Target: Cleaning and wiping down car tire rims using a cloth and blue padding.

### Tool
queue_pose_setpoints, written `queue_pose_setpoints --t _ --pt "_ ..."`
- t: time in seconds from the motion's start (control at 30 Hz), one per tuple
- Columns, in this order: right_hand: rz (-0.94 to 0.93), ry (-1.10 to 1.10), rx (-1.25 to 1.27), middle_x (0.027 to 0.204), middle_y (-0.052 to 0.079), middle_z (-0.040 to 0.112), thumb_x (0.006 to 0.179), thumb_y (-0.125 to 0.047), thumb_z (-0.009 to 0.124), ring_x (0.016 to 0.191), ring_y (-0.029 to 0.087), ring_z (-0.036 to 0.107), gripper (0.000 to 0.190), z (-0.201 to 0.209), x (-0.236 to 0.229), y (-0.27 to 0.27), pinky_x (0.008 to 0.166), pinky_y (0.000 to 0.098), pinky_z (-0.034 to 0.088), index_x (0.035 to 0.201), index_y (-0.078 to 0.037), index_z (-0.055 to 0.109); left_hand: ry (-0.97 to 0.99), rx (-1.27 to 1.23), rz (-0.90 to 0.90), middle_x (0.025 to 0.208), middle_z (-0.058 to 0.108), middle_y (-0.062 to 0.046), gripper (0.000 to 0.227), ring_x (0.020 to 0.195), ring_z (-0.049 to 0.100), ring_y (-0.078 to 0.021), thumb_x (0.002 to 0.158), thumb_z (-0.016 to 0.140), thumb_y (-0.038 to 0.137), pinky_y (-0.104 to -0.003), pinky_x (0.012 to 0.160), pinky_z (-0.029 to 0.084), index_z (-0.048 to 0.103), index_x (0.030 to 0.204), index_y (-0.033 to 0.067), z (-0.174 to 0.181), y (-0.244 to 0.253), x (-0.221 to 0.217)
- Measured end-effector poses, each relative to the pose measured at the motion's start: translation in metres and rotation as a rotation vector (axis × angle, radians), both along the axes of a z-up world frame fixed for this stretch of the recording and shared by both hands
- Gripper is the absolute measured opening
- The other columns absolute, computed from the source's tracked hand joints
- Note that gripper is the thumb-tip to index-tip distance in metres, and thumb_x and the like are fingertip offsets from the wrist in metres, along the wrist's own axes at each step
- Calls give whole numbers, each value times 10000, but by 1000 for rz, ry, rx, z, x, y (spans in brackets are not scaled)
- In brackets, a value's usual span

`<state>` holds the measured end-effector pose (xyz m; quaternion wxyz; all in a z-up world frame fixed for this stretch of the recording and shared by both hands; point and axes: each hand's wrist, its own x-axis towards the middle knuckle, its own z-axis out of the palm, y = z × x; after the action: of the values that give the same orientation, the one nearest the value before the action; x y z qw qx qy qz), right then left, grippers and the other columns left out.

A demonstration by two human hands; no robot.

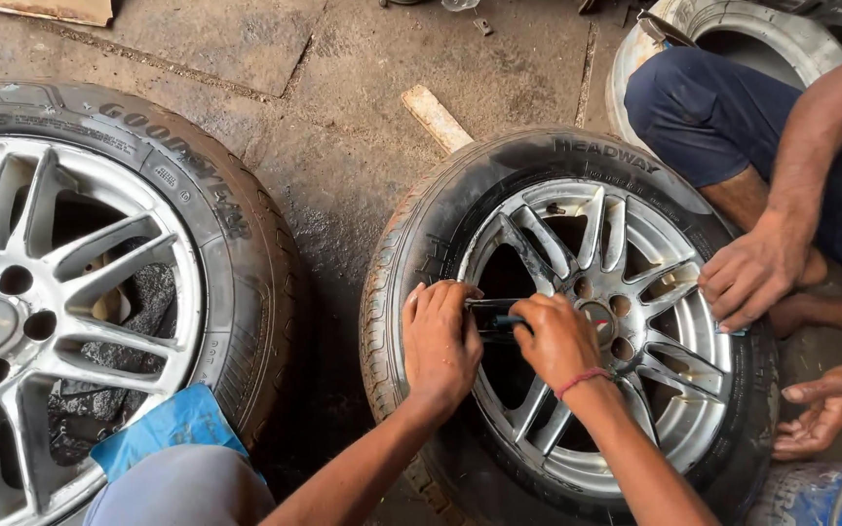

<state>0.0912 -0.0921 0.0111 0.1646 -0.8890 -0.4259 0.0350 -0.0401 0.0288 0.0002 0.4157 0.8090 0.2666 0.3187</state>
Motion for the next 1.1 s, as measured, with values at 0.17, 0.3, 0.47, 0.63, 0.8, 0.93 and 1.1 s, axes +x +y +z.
queue_pose_setpoints --t 0.17,0.3,0.47,0.63,0.8,0.93,1.1 --pt "81 221 -126 927 246 726 806 -93 610 887 437 701 284 -34 -7 18 825 534 543 1055 -70 745 8 -7 -5 1070 677 -87 257 1165 600 -282 835 609 -2 -471 1165 323 658 1071 87 -3 1 2" --pt "-30 294 -120 970 249 726 881 -117 563 958 443 687 238 -40 -14 18 843 549 533 1014 -29 739 12 -6 -15 1052 680 -89 243 1166 602 -282 839 600 15 -472 1165 314 653 1063 94 -6 -1 2" --pt "182 202 -182 1022 239 729 853 -126 591 925 418 708 311 5 16 -10 847 496 559 1119 -25 717 -21 17 -54 1060 678 -95 247 1153 606 -280 845 595 21 -476 1173 306 648 1077 87 -5 5 -3" --pt "249 -8 -354 1032 205 722 652 -108 712 1097 368 647 361 8 -27 11 994 451 467 990 18 713 2 28 -51 1026 696 -74 204 1136 610 -271 843 625 48 -476 1162 305 656 1040 93 -3 1 -2" --pt "219 9 -103 1065 209 720 624 -79 689 1091 395 641 451 4 -25 -1 995 466 466 1069 -4 701 4 30 -64 1000 701 -66 199 1112 620 -262 828 638 46 -475 1160 302 666 1018 102 -2 0 5" --pt "228 82 -181 1044 166 745 737 -87 696 1018 367 669 389 -8 9 -35 906 488 508 1122 -86 750 68 30 -70 976 694 -63 184 1107 625 -261 825 642 54 -476 1168 294 669 1000 103 -5 1 -7" --pt "177 230 7 977 143 774 838 -174 723 914 338 731 224 24 -29 -31 810 421 556 1023 -54 766 78 57 -95 973 698 -52 146 1095 629 -252 832 661 78 -488 1170 280 675 973 113 -4 -1 2"
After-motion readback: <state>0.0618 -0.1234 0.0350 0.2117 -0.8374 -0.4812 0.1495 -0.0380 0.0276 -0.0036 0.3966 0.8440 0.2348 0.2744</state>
